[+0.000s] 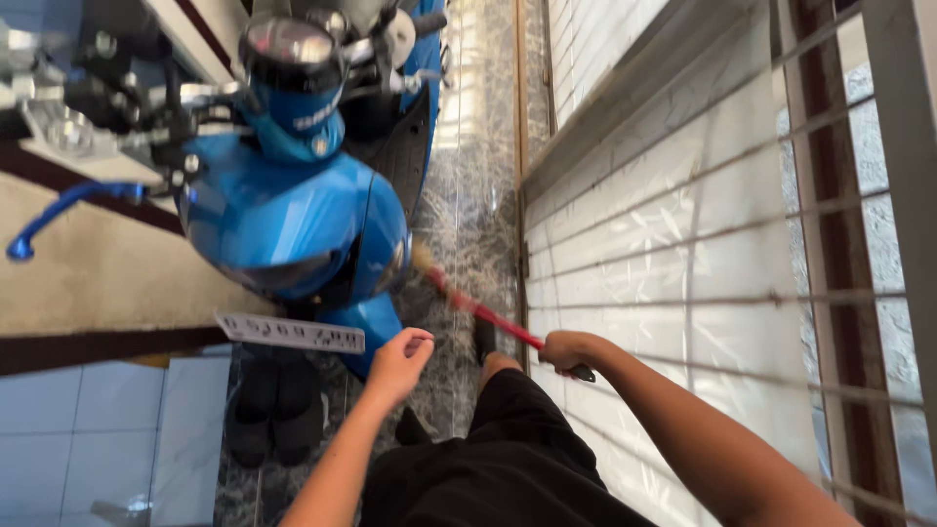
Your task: The person cleans a narrow walkway and outdoor area by sweeping the floor with a broom, moving a stool and a small wooden pallet to reach the areas underneath them.
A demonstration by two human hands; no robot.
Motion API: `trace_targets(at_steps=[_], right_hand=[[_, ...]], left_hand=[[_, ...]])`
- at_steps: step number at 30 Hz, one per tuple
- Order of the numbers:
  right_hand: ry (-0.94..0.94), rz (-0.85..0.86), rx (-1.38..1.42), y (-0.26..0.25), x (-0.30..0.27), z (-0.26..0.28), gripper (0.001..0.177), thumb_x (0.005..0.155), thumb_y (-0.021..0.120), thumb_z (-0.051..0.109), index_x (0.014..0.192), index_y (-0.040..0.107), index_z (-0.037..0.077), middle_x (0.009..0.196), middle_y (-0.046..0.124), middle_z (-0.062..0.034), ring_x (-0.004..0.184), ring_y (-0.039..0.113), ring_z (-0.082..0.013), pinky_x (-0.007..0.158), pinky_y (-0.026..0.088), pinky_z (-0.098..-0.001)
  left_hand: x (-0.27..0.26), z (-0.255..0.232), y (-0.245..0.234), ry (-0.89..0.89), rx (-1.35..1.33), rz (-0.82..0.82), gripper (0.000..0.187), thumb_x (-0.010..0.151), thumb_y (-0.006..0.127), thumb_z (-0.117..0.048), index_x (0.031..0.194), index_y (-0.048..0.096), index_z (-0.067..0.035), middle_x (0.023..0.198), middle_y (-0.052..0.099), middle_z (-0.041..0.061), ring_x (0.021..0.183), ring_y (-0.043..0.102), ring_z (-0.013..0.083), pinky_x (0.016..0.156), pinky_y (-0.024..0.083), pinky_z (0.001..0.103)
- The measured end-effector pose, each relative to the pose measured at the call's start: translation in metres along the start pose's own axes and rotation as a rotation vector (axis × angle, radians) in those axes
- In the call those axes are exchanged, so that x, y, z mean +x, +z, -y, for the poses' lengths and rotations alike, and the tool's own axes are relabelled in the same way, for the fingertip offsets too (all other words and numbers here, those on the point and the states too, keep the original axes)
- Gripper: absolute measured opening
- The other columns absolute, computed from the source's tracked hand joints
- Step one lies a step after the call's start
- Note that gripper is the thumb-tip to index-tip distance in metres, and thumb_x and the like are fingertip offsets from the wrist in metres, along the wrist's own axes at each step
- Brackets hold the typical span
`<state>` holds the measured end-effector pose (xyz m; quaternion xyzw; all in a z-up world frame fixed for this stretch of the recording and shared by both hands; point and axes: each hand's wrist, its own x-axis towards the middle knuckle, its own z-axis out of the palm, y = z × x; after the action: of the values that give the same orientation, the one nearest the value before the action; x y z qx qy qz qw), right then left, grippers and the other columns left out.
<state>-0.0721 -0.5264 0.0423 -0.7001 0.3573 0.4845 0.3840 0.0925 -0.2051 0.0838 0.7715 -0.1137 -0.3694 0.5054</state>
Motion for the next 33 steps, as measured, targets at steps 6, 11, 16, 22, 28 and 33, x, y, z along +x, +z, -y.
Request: trace_targets(at_steps=[6,11,16,22,28,33], right_hand=[[0.215,0.673,0.005,-0.053,0.139,0.034,0.022,0.094,0.071,0.024,0.078,0.062,0.011,0.062,0.056,0.0035,0.047,0.049,-0.0072,0.041,0.038,-0.0243],[-0.005,0.391,0.163,-0.200,0.251,0.081,0.019,0.092,0.067,0.024,0.079,0.068,0.010,0.061,0.056,0.0007,0.047,0.049,-0.0093,0.042,0.039,-0.0293],[-0.060,0.003,0.108,-0.447,0.341,0.155,0.028,0.097,0.060,0.033,0.093,0.078,0.011,0.078,0.073,-0.0016,0.058,0.061,-0.0137,0.053,0.049,-0.0343],[-0.109,-0.539,-0.249,-0.490,0.353,0.194,0.038,0.093,0.065,0.036,0.100,0.074,0.000,0.099,0.073,-0.0224,0.086,0.071,-0.0349,0.073,0.058,-0.0459],[-0.102,-0.291,-0.124,-0.397,0.238,0.128,0.043,0.101,0.048,0.030,0.087,0.068,-0.005,0.075,0.074,-0.0223,0.067,0.074,-0.0337,0.062,0.058,-0.0429],[-0.013,0.093,-0.091,-0.387,0.186,0.112,0.028,0.092,0.068,0.024,0.082,0.072,-0.001,0.067,0.067,-0.0157,0.053,0.062,-0.0245,0.048,0.049,-0.0405]], left_hand=[[0.107,-0.054,0.033,0.033,-0.060,0.045,0.024,0.093,0.068,-0.024,0.109,0.071,-0.006,0.098,0.079,0.006,0.095,0.075,0.0172,0.086,0.058,0.031],[0.201,-0.092,0.047,-0.150,-0.102,-0.122,0.024,0.092,0.068,-0.023,0.109,0.073,-0.007,0.097,0.079,0.006,0.092,0.074,0.0181,0.083,0.058,0.033],[0.249,-0.134,0.060,-0.272,-0.023,-0.210,0.024,0.090,0.069,-0.025,0.108,0.074,-0.009,0.097,0.081,0.006,0.093,0.076,0.0172,0.085,0.057,0.031],[0.286,-0.147,0.061,-0.259,-0.003,-0.225,0.024,0.090,0.068,-0.025,0.108,0.073,-0.011,0.098,0.081,0.007,0.097,0.077,0.0179,0.085,0.058,0.031],[0.354,-0.140,0.062,-0.314,-0.002,-0.149,0.023,0.089,0.069,-0.029,0.105,0.076,-0.014,0.096,0.080,0.006,0.092,0.076,0.0192,0.083,0.057,0.032],[0.410,-0.131,0.076,-0.259,0.074,-0.080,0.025,0.091,0.069,-0.033,0.103,0.074,-0.011,0.093,0.077,0.009,0.089,0.074,0.0230,0.080,0.056,0.035]])
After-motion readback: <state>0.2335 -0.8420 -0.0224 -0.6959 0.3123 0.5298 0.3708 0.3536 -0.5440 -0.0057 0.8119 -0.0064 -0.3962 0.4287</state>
